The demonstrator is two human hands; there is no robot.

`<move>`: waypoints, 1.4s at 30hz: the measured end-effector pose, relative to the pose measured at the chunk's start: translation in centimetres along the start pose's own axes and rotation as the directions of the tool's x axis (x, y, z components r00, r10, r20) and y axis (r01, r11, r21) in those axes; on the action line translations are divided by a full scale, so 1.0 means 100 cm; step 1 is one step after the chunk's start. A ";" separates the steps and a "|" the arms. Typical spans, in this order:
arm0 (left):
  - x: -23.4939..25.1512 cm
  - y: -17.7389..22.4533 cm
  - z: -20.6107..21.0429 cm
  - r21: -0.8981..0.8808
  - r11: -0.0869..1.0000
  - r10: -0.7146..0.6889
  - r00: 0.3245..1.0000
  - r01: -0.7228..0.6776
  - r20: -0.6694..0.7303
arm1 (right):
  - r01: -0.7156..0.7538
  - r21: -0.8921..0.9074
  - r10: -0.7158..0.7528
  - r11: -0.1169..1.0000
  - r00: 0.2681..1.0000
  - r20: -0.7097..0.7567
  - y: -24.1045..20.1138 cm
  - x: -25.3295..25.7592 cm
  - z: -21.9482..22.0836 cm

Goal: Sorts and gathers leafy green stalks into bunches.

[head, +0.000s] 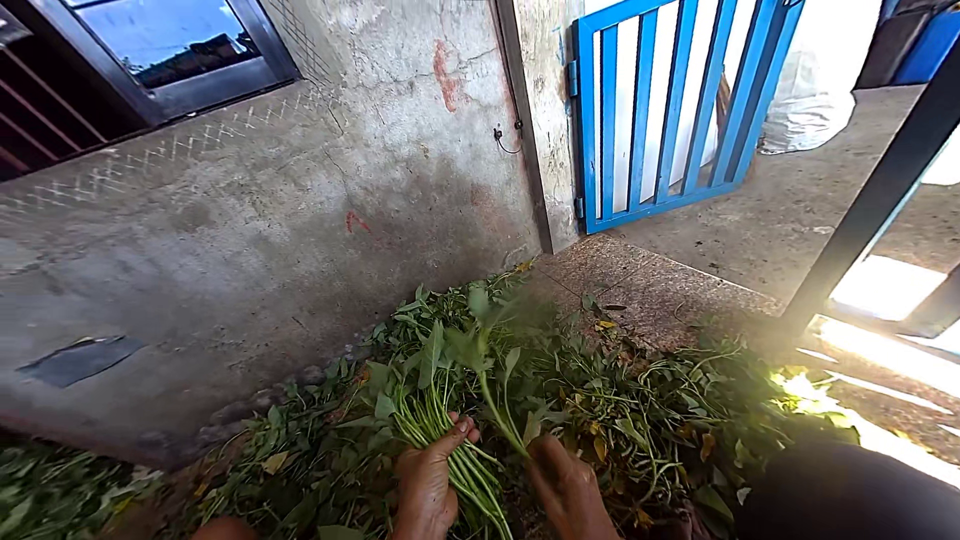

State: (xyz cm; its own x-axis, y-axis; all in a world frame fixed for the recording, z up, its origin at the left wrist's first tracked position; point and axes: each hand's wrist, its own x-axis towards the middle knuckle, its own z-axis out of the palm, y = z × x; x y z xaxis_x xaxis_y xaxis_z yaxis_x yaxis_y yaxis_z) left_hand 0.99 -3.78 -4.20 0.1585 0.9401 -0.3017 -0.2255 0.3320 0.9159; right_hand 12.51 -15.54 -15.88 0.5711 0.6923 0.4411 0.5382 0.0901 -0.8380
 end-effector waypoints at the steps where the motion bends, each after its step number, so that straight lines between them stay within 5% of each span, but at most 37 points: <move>1: -0.001 0.000 0.001 0.002 1.000 0.005 1.000 -0.005 0.019 | 0.065 -0.035 -0.065 0.997 0.998 -0.004 -0.006 -0.002 0.002; 6: 0.001 0.002 -0.001 -0.033 0.999 0.021 0.993 -0.018 0.113 | 0.258 -0.237 -0.267 0.937 0.964 -0.006 -0.011 -0.003 0.005; 11: 0.000 0.008 -0.006 0.007 0.999 0.042 0.984 -0.044 0.171 | 0.301 -0.173 -0.292 0.938 0.953 0.077 -0.007 0.002 0.002; 17: -0.007 0.003 -0.002 0.099 0.993 0.051 0.980 -0.071 0.194 | 0.017 0.083 -0.051 0.996 0.904 0.425 -0.024 0.004 -0.008; 24: -0.005 0.004 -0.003 0.162 0.986 -0.006 0.978 -0.029 0.209 | -0.305 0.431 -0.042 0.849 0.775 0.630 -0.020 0.010 -0.012; 29: -0.003 0.002 0.000 0.148 0.989 -0.031 0.999 0.026 0.031 | -0.220 0.120 0.109 0.968 0.802 0.587 -0.036 0.002 -0.008; 33: -0.004 0.006 0.004 0.134 0.986 0.118 0.984 -0.100 -0.131 | 0.094 -0.098 -0.042 0.991 0.898 0.438 -0.021 0.001 -0.004; 36: 0.012 0.026 -0.006 0.084 0.966 0.256 0.937 -0.243 -0.237 | 0.152 -0.315 -0.016 0.937 0.919 0.395 0.014 -0.007 -0.009; 38: 0.022 0.042 -0.019 0.046 0.951 0.306 0.898 -0.307 -0.317 | 0.019 -0.490 0.281 0.871 0.800 0.530 0.032 -0.017 -0.020; 40: 0.026 0.053 -0.028 0.020 0.932 0.346 0.870 -0.363 -0.352 | -0.134 -0.655 0.616 0.744 0.519 0.593 0.041 -0.024 -0.030; 42: 0.021 0.054 -0.030 0.032 0.930 0.357 0.880 -0.366 -0.314 | -0.194 -0.743 0.759 0.640 0.305 0.575 0.044 -0.026 -0.032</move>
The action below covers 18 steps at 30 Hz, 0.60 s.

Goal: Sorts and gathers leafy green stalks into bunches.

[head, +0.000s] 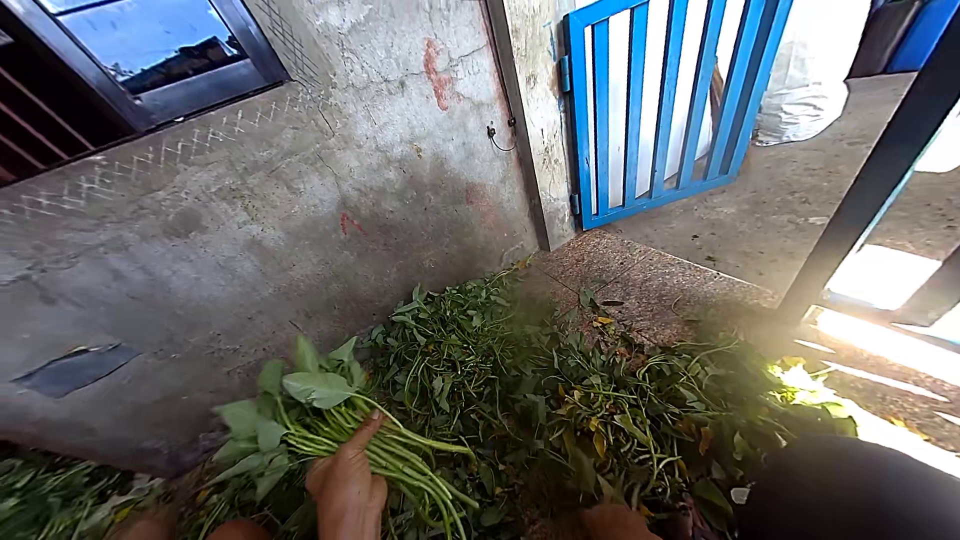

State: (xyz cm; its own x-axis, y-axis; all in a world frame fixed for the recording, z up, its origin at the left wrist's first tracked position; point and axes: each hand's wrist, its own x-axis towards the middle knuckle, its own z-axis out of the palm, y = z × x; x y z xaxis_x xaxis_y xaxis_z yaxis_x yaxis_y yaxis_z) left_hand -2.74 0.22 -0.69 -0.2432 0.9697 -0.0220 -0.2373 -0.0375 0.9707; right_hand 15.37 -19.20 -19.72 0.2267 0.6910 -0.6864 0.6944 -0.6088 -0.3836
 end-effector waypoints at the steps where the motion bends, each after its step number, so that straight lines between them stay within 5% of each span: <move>1: -0.006 -0.002 0.000 0.026 1.000 -0.019 0.999 0.018 0.040 | -0.010 0.000 0.010 1.000 1.000 -0.007 -0.003 0.000 -0.001; 3: -0.023 -0.012 0.002 0.077 0.995 -0.068 0.988 0.057 0.138 | 0.079 0.032 -0.073 0.996 0.986 -0.151 -0.017 -0.004 -0.016; 5: -0.042 -0.027 0.004 0.125 0.989 -0.110 0.962 0.081 0.251 | 0.309 0.179 -0.217 0.934 0.890 -0.401 -0.031 -0.011 -0.032; 8: -0.070 -0.048 0.009 0.199 0.978 -0.144 0.905 0.068 0.401 | 0.701 0.425 -0.300 0.572 0.662 -0.687 -0.054 -0.026 -0.043; 12: -0.088 -0.062 0.011 0.252 0.967 -0.168 0.838 0.037 0.519 | 0.830 0.474 -0.108 0.296 0.522 -0.846 -0.069 -0.032 -0.039; 13: -0.089 -0.062 0.012 0.261 0.964 -0.181 0.831 0.044 0.526 | 0.814 0.537 -0.037 0.221 0.557 -0.830 -0.070 -0.032 -0.040; 16: -0.089 -0.059 0.014 0.259 0.962 -0.219 0.820 0.090 0.529 | 0.515 0.845 0.085 -0.143 0.857 -0.508 -0.068 -0.039 -0.053; 18: -0.089 -0.060 0.014 0.271 0.956 -0.246 0.804 0.110 0.541 | 0.344 0.891 0.094 -0.297 0.939 -0.331 -0.069 -0.040 -0.057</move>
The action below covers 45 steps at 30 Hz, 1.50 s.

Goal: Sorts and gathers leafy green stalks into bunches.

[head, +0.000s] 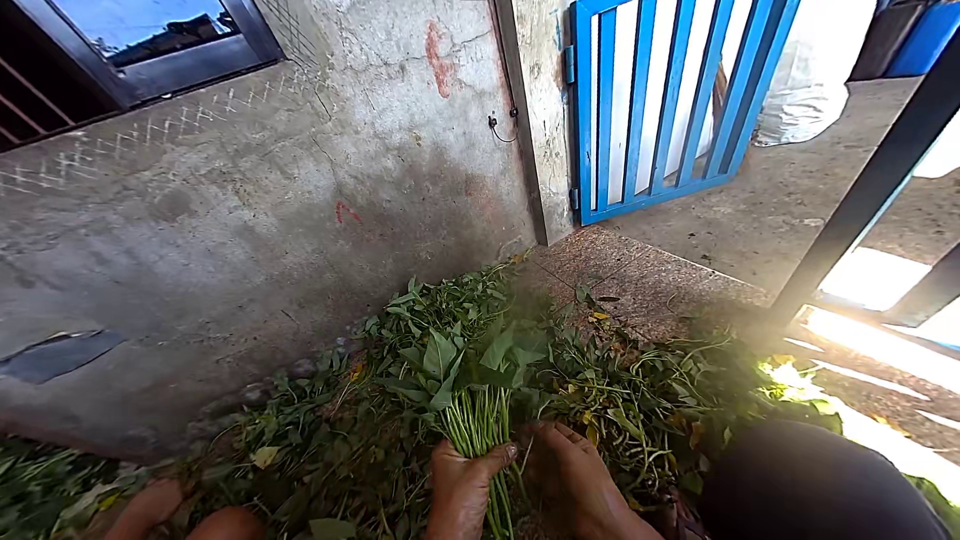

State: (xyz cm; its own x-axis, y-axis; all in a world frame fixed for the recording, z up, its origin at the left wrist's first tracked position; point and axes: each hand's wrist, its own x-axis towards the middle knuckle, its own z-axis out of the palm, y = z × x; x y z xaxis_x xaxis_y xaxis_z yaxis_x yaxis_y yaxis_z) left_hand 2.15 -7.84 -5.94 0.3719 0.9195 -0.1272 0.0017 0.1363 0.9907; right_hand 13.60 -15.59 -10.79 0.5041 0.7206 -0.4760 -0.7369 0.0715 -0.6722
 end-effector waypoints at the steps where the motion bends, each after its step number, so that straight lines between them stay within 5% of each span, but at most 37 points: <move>1: 0.000 -0.001 0.000 0.020 1.000 -0.017 1.000 0.017 0.018 | 0.011 0.011 -0.011 1.000 1.000 0.013 0.002 0.000 0.000; 9: -0.003 -0.022 0.007 0.183 0.980 -0.106 0.986 0.082 0.130 | 0.206 -0.053 -0.195 0.977 0.968 0.159 0.018 -0.001 -0.001; 21: 0.031 0.019 -0.018 -0.234 0.959 -0.199 0.966 0.158 -0.164 | 0.326 -0.420 -0.032 0.847 0.820 0.572 0.012 0.014 -0.019; 24: 0.032 0.022 -0.023 -0.268 0.952 -0.205 0.959 0.148 -0.196 | 0.279 -0.411 0.034 0.868 0.792 0.610 0.013 0.010 -0.017; 26: 0.032 0.022 -0.024 -0.279 0.952 -0.202 0.948 0.130 -0.247 | 0.345 -0.424 -0.049 0.838 0.820 0.570 0.018 0.008 -0.014; 29: 0.036 0.024 -0.027 -0.261 0.963 -0.168 0.908 0.067 -0.384 | 0.612 -0.547 -0.329 0.571 0.781 0.531 0.026 0.006 -0.012; 32: 0.041 0.025 -0.031 -0.233 0.972 -0.135 0.851 0.015 -0.507 | 0.854 -0.485 -0.555 0.186 0.499 0.666 0.032 0.001 -0.004; 35: 0.040 0.022 -0.028 -0.214 0.977 -0.115 0.838 -0.002 -0.533 | 0.847 -0.461 -0.497 -0.267 0.289 0.818 0.044 -0.007 0.003; 37: 0.038 0.019 -0.025 -0.206 0.978 -0.098 0.848 -0.014 -0.521 | 0.731 -0.478 -0.487 -0.487 0.227 0.843 0.056 -0.005 0.003; 41: 0.038 0.017 -0.024 -0.221 0.975 -0.093 0.852 -0.027 -0.516 | 0.695 -0.421 -0.475 -0.583 0.129 0.871 0.057 -0.004 -0.001; 45: 0.039 0.017 -0.024 -0.210 0.977 -0.096 0.843 -0.020 -0.529 | 0.637 -0.463 -0.483 -0.616 0.159 0.861 0.060 -0.004 0.000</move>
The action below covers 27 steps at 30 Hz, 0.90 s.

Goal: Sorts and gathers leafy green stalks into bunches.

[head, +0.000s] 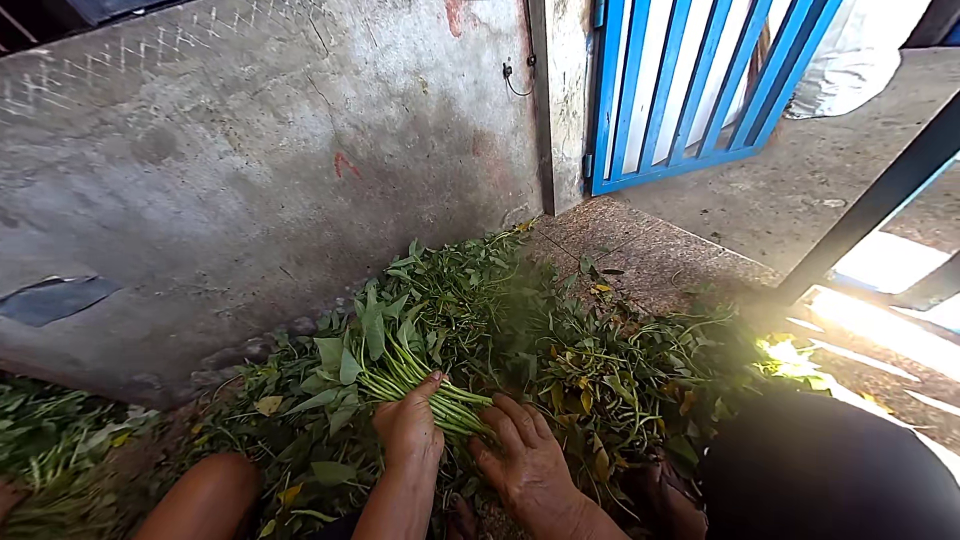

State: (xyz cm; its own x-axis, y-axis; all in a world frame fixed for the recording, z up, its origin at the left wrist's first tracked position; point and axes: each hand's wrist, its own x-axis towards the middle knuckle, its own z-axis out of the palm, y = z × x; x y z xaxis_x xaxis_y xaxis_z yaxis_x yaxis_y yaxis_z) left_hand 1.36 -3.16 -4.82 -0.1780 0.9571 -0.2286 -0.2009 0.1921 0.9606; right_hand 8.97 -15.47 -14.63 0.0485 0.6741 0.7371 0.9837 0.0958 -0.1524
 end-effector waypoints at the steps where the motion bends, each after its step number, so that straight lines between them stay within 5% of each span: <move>1: 0.000 -0.001 0.001 -0.001 1.000 -0.001 1.000 0.001 0.000 | -0.013 -0.022 0.013 1.000 1.000 0.000 0.000 -0.001 0.001; 14: 0.003 -0.001 0.000 0.013 1.000 -0.009 1.000 0.009 -0.024 | -0.010 -0.033 0.011 0.999 0.999 0.039 -0.001 -0.011 0.014; 19: 0.006 0.003 0.000 -0.006 1.000 -0.014 0.999 0.014 -0.036 | -0.033 0.098 0.032 0.995 0.999 0.013 -0.001 -0.012 0.016; 27: 0.005 0.002 -0.002 -0.008 1.000 0.007 0.998 -0.007 -0.067 | -0.166 0.233 0.209 0.958 0.962 -0.174 -0.014 -0.012 0.013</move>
State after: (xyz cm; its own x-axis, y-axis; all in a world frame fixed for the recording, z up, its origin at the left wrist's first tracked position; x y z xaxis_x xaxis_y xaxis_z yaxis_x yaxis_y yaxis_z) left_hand 1.05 -2.70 -4.74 -0.2432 0.9417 -0.2323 -0.2071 0.1836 0.9609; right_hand 7.35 -15.41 -16.17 0.2825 0.5409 0.7922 0.8942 0.1504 -0.4216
